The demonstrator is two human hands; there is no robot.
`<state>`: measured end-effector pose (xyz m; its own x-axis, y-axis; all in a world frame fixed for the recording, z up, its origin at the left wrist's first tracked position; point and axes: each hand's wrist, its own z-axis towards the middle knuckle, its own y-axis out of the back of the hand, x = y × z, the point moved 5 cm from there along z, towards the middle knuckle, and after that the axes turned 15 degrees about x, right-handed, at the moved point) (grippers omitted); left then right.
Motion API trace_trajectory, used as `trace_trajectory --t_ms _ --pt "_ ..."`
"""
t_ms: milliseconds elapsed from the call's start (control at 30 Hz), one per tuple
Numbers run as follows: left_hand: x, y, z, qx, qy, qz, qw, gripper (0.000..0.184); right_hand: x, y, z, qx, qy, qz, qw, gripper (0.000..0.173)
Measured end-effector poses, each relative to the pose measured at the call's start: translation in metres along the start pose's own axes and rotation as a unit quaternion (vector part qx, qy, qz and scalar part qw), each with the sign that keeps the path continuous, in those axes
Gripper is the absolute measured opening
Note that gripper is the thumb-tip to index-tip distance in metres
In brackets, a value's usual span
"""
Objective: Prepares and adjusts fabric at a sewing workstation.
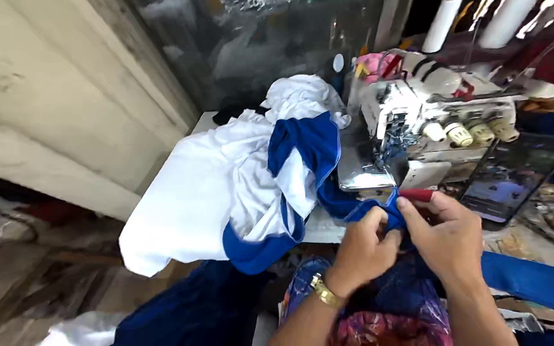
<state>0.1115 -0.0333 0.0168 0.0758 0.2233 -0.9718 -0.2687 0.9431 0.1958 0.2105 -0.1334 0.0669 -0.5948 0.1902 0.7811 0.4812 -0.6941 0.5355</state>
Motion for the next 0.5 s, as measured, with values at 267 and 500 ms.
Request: trace_trajectory --t_ms 267,500 --pt "0.021 -0.001 -0.046 0.062 0.01 -0.188 0.98 0.013 -0.01 -0.017 -0.009 0.073 -0.021 0.065 0.995 0.035" --pt "0.006 -0.019 0.004 0.068 -0.018 -0.091 0.993 0.013 -0.005 -0.005 0.021 -0.073 -0.074 0.033 0.994 0.028"
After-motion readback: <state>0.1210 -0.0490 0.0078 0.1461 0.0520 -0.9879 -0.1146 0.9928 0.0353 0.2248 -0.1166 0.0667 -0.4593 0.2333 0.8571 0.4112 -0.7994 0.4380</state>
